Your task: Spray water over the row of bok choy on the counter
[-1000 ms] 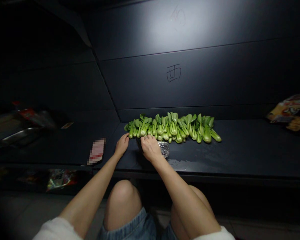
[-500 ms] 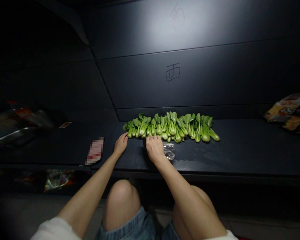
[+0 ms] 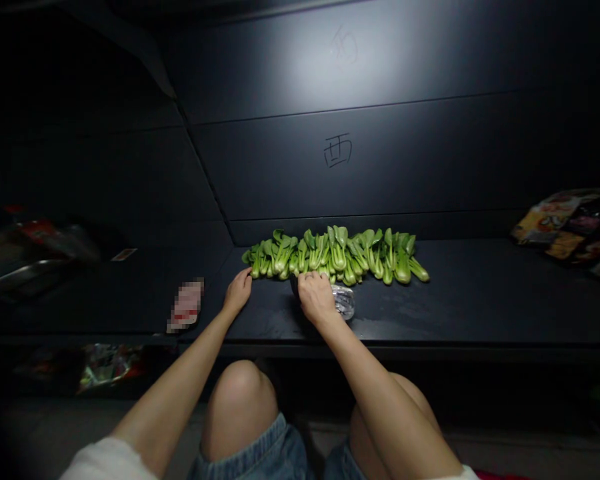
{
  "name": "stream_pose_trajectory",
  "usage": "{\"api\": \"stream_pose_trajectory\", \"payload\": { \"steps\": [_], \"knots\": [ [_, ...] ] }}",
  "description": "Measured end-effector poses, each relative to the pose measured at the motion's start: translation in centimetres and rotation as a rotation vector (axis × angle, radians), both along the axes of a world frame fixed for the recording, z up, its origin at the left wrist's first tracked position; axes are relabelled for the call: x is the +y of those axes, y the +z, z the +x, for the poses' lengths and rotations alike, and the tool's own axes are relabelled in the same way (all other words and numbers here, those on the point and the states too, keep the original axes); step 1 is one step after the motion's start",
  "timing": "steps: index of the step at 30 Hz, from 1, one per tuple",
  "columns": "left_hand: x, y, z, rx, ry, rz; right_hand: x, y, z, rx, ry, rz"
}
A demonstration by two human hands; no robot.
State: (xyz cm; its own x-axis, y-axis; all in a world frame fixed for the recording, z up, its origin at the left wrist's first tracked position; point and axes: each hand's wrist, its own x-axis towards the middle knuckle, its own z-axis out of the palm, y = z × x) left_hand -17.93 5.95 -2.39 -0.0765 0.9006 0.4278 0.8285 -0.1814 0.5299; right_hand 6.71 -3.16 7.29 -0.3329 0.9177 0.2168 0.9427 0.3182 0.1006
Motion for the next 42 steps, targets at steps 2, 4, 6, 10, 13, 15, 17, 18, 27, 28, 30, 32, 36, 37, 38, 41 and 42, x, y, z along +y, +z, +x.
{"api": "stream_pose_trajectory", "payload": {
  "steps": [2, 4, 6, 10, 13, 15, 17, 18, 27, 28, 30, 32, 36, 37, 38, 41, 42],
  "knots": [
    [0.1, -0.2, 0.0, 0.013, -0.011, 0.024, -0.1, 0.0, 0.2, 0.010, -0.001, 0.014],
    [0.1, -0.4, 0.1, 0.020, -0.027, 0.063, -0.2, 0.1, 0.4, 0.018, -0.007, 0.022],
    [0.2, -0.5, 0.1, 0.017, -0.044, 0.104, -0.3, 0.2, 0.8, 0.021, -0.022, 0.016],
    [0.4, -0.6, 0.0, -0.003, -0.066, 0.164, -0.5, 0.5, 2.0, 0.007, -0.067, -0.009],
    [0.4, -0.2, 0.2, 0.005, -0.070, 0.155, -0.7, 0.6, 2.9, 0.001, -0.098, -0.003],
    [0.2, 0.3, 0.9, 0.025, -0.067, 0.131, -0.7, 0.5, 3.5, 0.006, -0.108, 0.005],
    [0.0, 1.0, 2.0, 0.045, -0.063, 0.116, -0.7, 0.5, 3.8, 0.011, -0.114, 0.010],
    [-0.1, 1.4, 2.7, 0.056, -0.063, 0.115, -0.7, 0.5, 3.9, 0.011, -0.118, 0.010],
    [-1.5, 3.0, 8.8, 0.234, -0.254, 0.128, -0.5, 0.4, 5.3, 0.026, -0.159, 0.007],
    [-1.7, 2.8, 9.0, 0.243, -0.259, 0.124, -0.5, 0.4, 5.5, 0.029, -0.163, 0.007],
    [-1.8, 2.5, 9.1, 0.246, -0.250, 0.117, -0.4, 0.4, 6.0, 0.038, -0.171, 0.011],
    [-1.8, 2.2, 9.1, 0.243, -0.238, 0.115, -0.5, 0.4, 6.2, 0.051, -0.182, 0.023],
    [-1.7, 2.2, 9.0, 0.244, -0.233, 0.110, -0.6, 0.5, 6.4, 0.069, -0.190, 0.032],
    [-1.8, 2.2, 9.0, 0.244, -0.230, 0.107, -0.6, 0.6, 6.4, 0.073, -0.188, 0.029],
    [-1.8, 2.3, 9.0, 0.242, -0.226, 0.103, -0.6, 0.6, 6.5, 0.077, -0.186, 0.027],
    [-1.9, 2.6, 9.2, 0.237, -0.218, 0.102, -0.6, 0.6, 6.6, 0.087, -0.182, 0.021],
    [-1.9, 2.8, 9.3, 0.236, -0.214, 0.109, -0.6, 0.7, 6.7, 0.087, -0.183, 0.020]
  ]
}}
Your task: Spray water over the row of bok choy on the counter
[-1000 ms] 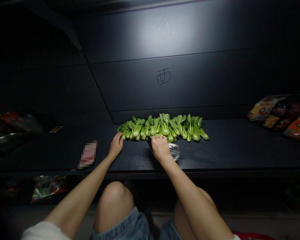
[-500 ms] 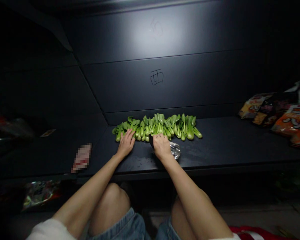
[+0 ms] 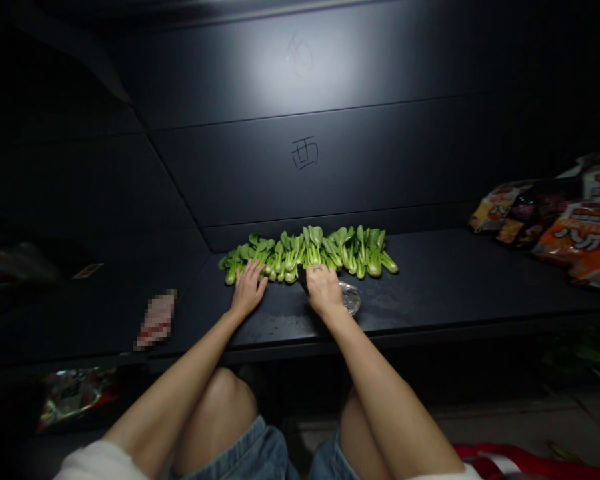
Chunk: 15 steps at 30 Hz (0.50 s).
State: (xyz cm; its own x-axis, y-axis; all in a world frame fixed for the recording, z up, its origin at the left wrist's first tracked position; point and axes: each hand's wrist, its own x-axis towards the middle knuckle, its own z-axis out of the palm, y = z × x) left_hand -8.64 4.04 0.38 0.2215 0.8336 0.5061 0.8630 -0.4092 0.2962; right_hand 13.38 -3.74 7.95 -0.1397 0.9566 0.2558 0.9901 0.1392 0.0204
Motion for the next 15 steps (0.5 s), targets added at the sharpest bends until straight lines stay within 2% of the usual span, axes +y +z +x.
{"api": "stream_pose_trajectory", "payload": {
  "steps": [4, 9, 12, 15],
  "knots": [
    [0.3, 1.3, 1.0, -0.012, -0.010, 0.063, 0.1, 0.0, 0.1, -0.010, -0.019, -0.001],
    [1.2, 3.1, 4.1, -0.009, -0.051, 0.093, 0.1, 0.0, 0.1, -0.018, -0.027, 0.000],
    [1.9, 3.3, 5.8, -0.018, 0.005, 0.035, 0.1, 0.0, 0.2, -0.010, -0.020, -0.002],
    [2.6, 3.0, 6.2, -0.022, 0.074, -0.015, 0.1, 0.1, 0.4, 0.008, -0.014, 0.009]
  ]
}}
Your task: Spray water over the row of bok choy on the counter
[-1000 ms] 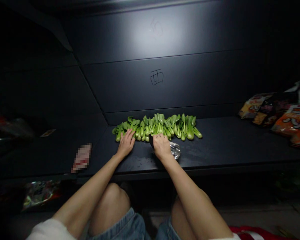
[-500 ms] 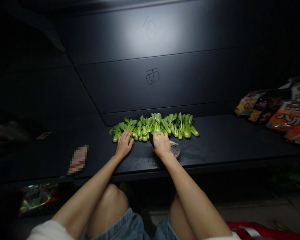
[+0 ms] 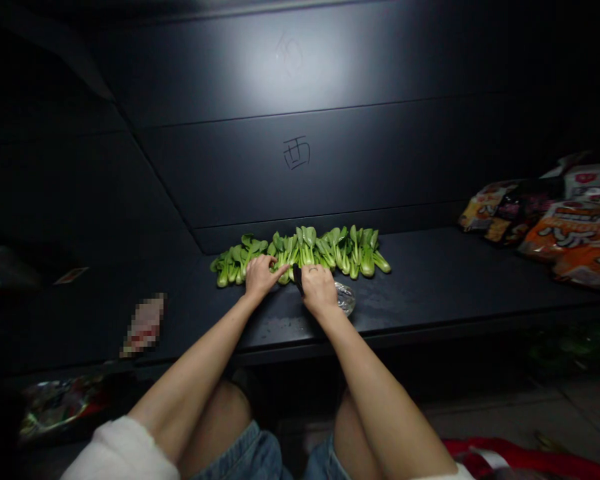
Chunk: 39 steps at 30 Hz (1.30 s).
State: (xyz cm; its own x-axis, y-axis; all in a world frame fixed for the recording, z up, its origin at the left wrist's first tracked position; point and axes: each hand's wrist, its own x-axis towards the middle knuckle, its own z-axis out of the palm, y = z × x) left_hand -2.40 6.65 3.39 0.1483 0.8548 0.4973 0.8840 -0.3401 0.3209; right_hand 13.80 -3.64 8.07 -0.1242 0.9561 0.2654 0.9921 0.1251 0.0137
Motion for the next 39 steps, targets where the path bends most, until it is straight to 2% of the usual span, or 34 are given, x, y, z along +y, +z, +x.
{"api": "stream_pose_trajectory", "payload": {
  "steps": [4, 8, 14, 19, 25, 32, 39],
  "knots": [
    [0.6, -0.6, -0.7, 0.001, 0.089, -0.022, 0.0, 0.0, 0.2, 0.011, -0.003, 0.008],
    [0.6, -0.9, -1.3, 0.006, 0.113, -0.009, 0.1, -0.1, 0.3, 0.008, -0.004, 0.004],
    [0.5, -0.8, -0.6, -0.033, 0.155, -0.031, 0.0, 0.0, 0.2, 0.025, 0.002, 0.008],
    [0.5, -0.7, -0.2, -0.096, 0.177, 0.013, -0.1, 0.3, 0.3, 0.031, 0.002, -0.005],
    [0.1, -1.3, -0.7, -0.084, 0.098, 0.015, 0.1, 0.1, 0.2, 0.020, 0.001, -0.008],
    [-0.1, -2.0, -1.9, -0.067, -0.057, 0.128, 0.4, -0.1, -0.2, -0.005, 0.035, -0.044],
    [-0.8, -3.1, -3.1, 0.024, -0.170, 0.206, 0.7, -0.1, -0.5, 0.022, 0.050, 0.016]
  ]
}}
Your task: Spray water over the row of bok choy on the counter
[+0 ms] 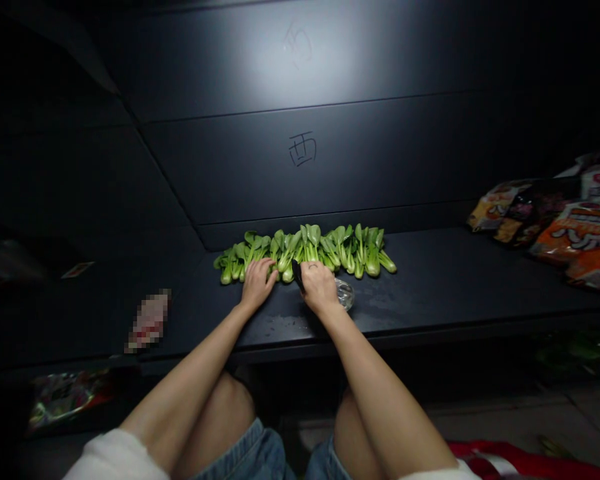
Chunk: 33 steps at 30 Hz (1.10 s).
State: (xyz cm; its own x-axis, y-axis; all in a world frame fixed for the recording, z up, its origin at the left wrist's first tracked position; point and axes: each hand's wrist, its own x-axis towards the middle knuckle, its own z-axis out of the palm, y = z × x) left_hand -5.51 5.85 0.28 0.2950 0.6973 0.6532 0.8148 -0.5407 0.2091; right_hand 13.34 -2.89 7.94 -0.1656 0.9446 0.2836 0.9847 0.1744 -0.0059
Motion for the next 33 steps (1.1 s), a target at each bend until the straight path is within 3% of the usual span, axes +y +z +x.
{"api": "stream_pose_trajectory", "payload": {
  "steps": [6, 23, 33],
  "knots": [
    [-0.3, -0.7, -0.3, 0.044, -0.004, 0.010, 0.4, 0.1, -0.4, 0.001, 0.004, -0.006],
    [-0.6, -0.6, -0.1, 0.071, 0.002, 0.000, -0.1, 0.2, -0.7, -0.011, 0.011, -0.028],
    [-0.8, -0.4, 0.0, 0.075, 0.003, -0.014, -0.6, 0.2, 0.0, 0.042, -0.011, 0.055]
  ]
}}
